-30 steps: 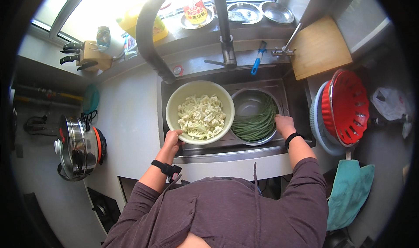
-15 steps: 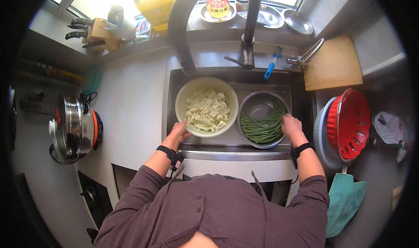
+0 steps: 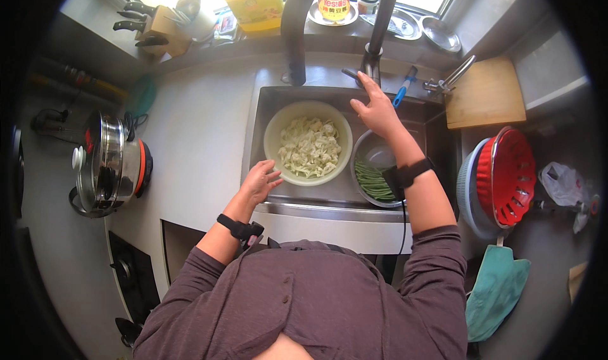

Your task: The person cuts cauliflower florets into smaller pieces using a knife on a wooden table, then transfers them into a bowl. They walk to the kitchen sink, add water and a cleaning agent, and wash the cauliflower by hand.

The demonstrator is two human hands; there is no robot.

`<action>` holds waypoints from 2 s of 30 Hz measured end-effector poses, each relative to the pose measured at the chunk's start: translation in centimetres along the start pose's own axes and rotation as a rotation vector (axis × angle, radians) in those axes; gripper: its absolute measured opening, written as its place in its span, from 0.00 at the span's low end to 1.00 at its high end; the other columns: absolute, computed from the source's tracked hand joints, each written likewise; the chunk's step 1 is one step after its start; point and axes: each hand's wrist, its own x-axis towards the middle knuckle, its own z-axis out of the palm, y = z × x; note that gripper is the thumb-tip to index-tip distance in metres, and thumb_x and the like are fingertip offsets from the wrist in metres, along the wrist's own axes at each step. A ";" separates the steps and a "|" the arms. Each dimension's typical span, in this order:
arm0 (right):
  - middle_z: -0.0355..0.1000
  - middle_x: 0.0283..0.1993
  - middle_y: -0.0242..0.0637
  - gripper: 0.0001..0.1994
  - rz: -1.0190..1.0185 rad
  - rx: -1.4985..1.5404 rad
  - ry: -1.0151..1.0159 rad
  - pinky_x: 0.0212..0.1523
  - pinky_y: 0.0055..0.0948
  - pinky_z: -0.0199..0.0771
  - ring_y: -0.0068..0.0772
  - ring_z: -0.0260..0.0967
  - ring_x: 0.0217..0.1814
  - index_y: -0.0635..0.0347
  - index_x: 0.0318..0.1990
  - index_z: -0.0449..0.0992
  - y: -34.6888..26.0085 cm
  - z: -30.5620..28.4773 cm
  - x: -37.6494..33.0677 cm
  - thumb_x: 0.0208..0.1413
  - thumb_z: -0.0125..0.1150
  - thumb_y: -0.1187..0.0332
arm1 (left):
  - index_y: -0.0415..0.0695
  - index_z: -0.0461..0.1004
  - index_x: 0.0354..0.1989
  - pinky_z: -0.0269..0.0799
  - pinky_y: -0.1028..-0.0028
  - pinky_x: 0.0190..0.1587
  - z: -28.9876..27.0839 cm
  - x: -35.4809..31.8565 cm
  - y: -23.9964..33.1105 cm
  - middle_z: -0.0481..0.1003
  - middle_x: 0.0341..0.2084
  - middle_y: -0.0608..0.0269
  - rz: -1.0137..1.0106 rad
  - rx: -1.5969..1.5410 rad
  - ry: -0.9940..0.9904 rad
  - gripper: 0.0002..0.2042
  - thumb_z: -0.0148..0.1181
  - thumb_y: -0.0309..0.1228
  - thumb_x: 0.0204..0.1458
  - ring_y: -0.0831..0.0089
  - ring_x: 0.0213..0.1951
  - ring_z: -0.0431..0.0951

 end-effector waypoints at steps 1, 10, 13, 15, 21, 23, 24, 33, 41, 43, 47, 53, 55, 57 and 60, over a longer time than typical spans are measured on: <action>0.64 0.63 0.42 0.28 -0.006 -0.029 -0.017 0.42 0.28 0.69 0.32 0.67 0.37 0.56 0.63 0.62 0.2 0.2 0.2 0.52 0.60 0.70 | 0.39 0.57 0.61 0.67 0.60 0.54 -0.3 -0.3 0.4 0.61 0.57 0.55 0.019 -0.032 -0.029 0.26 0.55 0.38 0.59 0.58 0.58 0.63; 0.66 0.61 0.44 0.26 -0.051 -0.269 -0.010 0.60 0.39 0.63 0.50 0.64 0.61 0.52 0.60 0.64 0.1 4.3 -0.5 0.50 0.59 0.70 | 0.39 0.66 0.54 0.70 0.65 0.49 -8.1 -5.0 0.9 0.64 0.54 0.58 0.105 -0.176 0.086 0.18 0.54 0.34 0.59 0.60 0.51 0.70; 0.61 0.66 0.42 0.30 -0.022 -0.222 0.011 0.56 0.38 0.68 0.48 0.66 0.59 0.49 0.63 0.61 0.1 5.4 -1.5 0.50 0.58 0.71 | 0.39 0.66 0.52 0.71 0.66 0.47 -9.4 -5.2 0.5 0.66 0.50 0.58 0.138 -0.200 0.085 0.17 0.56 0.35 0.59 0.62 0.48 0.72; 0.53 0.71 0.40 0.35 -0.021 -0.162 0.014 0.45 0.32 0.72 0.42 0.70 0.53 0.48 0.68 0.55 0.5 6.1 -2.4 0.49 0.58 0.73 | 0.40 0.66 0.51 0.72 0.68 0.45 -9.9 -5.2 0.2 0.68 0.47 0.57 0.204 -0.199 0.060 0.17 0.56 0.37 0.59 0.65 0.45 0.73; 0.57 0.67 0.51 0.25 -0.205 -0.147 0.023 0.46 0.32 0.75 0.47 0.67 0.59 0.62 0.59 0.66 3.4 9.1 -5.6 0.51 0.58 0.73 | 0.40 0.72 0.41 0.73 0.70 0.44 -10.1 -5.3 -0.5 0.73 0.42 0.59 0.259 -0.149 0.073 0.09 0.56 0.33 0.58 0.67 0.42 0.76; 0.71 0.53 0.50 0.14 -0.036 0.002 -0.104 0.40 0.29 0.74 0.38 0.75 0.41 0.63 0.45 0.75 3.9 9.7 -7.9 0.49 0.61 0.72 | 0.40 0.72 0.38 0.74 0.71 0.42 -9.8 -5.9 -0.7 0.76 0.33 0.60 0.269 -0.110 0.095 0.08 0.56 0.32 0.57 0.69 0.38 0.77; 0.75 0.40 0.43 0.11 -0.013 -0.022 -0.078 0.37 0.28 0.72 0.34 0.72 0.33 0.62 0.41 0.77 3.8 10.5 -8.6 0.48 0.62 0.72 | 0.40 0.73 0.37 0.74 0.71 0.42 -10.0 -5.5 -0.6 0.76 0.31 0.61 0.289 -0.087 0.101 0.07 0.56 0.31 0.57 0.70 0.36 0.78; 0.47 0.16 0.21 0.24 0.053 0.341 -0.017 0.20 0.25 0.43 0.16 0.41 0.21 0.58 0.16 0.54 -2.5 13.4 -11.2 0.55 0.65 0.67 | 0.46 0.66 0.26 0.53 0.79 0.17 -2.8 -5.9 3.5 0.55 0.10 0.77 0.318 -0.031 -0.055 0.10 0.46 0.32 0.59 0.84 0.12 0.53; 0.63 0.58 0.45 0.24 -0.470 0.194 -0.040 0.62 0.38 0.53 0.42 0.58 0.60 0.62 0.51 0.69 -10.0 17.5 -14.3 0.67 0.36 0.51 | 0.42 0.68 0.50 0.71 0.71 0.48 3.8 -5.0 0.1 0.73 0.39 0.64 0.247 -0.432 -0.444 0.30 0.31 0.58 0.63 0.72 0.41 0.73; 0.60 0.64 0.47 0.25 -0.562 0.351 -0.022 0.66 0.45 0.47 0.46 0.54 0.66 0.61 0.57 0.66 -8.9 18.3 -14.4 0.65 0.37 0.50 | 0.42 0.65 0.54 0.66 0.70 0.54 4.5 -5.7 0.3 0.71 0.45 0.62 0.247 -0.375 -0.415 0.32 0.29 0.60 0.62 0.69 0.49 0.70; 0.54 0.69 0.47 0.35 -0.318 0.235 0.014 0.69 0.41 0.45 0.47 0.47 0.71 0.61 0.66 0.56 -4.0 19.0 -13.1 0.64 0.31 0.41 | 0.47 0.49 0.69 0.46 0.65 0.68 4.3 -8.8 2.0 0.58 0.64 0.60 0.382 -0.192 -0.646 0.41 0.23 0.66 0.56 0.66 0.67 0.55; 0.45 0.73 0.37 0.40 0.333 1.320 -0.505 0.67 0.42 0.53 0.46 0.54 0.69 0.52 0.71 0.43 -4.2 20.2 -14.3 0.61 0.33 0.35 | 0.50 0.49 0.70 0.30 0.50 0.69 4.6 -8.9 1.3 0.45 0.70 0.51 1.001 0.685 -0.168 0.33 0.34 0.56 0.61 0.53 0.71 0.39; 0.47 0.73 0.38 0.40 0.302 1.391 -0.564 0.66 0.42 0.54 0.44 0.53 0.69 0.54 0.71 0.44 -5.8 19.5 -15.0 0.61 0.33 0.35 | 0.50 0.48 0.71 0.29 0.54 0.69 3.8 -7.9 0.6 0.44 0.70 0.48 1.097 0.727 -0.102 0.32 0.41 0.53 0.62 0.52 0.71 0.39; 0.48 0.72 0.38 0.40 0.249 1.508 -0.720 0.65 0.42 0.56 0.42 0.53 0.69 0.56 0.71 0.45 -7.5 20.0 -14.0 0.61 0.33 0.35 | 0.49 0.47 0.71 0.29 0.52 0.68 1.1 -7.1 1.0 0.42 0.70 0.48 0.860 0.918 -0.036 0.35 0.40 0.57 0.61 0.52 0.71 0.41; 0.60 0.64 0.40 0.30 0.386 1.172 -0.714 0.57 0.38 0.66 0.38 0.64 0.60 0.59 0.65 0.56 -8.5 21.3 -14.4 0.65 0.40 0.45 | 0.46 0.49 0.70 0.42 0.56 0.68 -3.6 -8.5 0.2 0.41 0.71 0.49 0.658 0.807 0.129 0.36 0.42 0.58 0.60 0.54 0.70 0.46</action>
